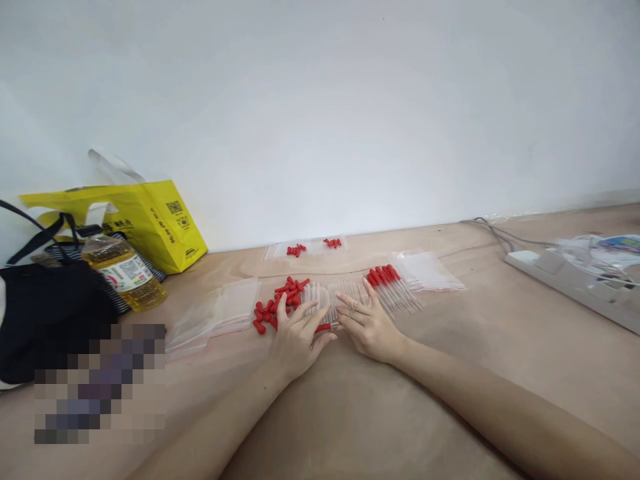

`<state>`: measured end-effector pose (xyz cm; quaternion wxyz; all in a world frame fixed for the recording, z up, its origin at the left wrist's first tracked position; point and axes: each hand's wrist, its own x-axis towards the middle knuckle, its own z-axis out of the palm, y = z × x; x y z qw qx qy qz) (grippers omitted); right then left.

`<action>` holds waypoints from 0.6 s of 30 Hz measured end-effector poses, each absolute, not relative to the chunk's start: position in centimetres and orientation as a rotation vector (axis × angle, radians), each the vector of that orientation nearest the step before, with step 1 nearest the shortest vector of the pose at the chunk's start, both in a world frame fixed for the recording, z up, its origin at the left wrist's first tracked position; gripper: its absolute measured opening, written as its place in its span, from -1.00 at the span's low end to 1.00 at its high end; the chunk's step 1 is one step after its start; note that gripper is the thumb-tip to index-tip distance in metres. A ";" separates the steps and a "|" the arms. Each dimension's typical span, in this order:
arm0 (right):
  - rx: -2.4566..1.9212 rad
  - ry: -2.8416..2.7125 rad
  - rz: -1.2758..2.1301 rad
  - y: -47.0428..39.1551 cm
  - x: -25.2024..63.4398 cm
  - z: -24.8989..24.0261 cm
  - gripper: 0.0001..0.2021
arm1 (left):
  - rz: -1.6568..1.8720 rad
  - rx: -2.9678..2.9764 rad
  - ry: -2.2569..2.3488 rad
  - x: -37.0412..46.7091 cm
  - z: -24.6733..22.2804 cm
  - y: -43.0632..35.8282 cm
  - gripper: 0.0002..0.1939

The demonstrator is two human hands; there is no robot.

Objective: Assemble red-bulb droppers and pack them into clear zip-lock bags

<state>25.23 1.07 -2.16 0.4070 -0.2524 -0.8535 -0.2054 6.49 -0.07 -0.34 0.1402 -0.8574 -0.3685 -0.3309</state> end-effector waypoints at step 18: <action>-0.605 -2.127 -0.405 0.5 25.0 -2.5 -0.80 | -1.178 -2.466 -0.994 7.7 0.1 -1.1 -0.85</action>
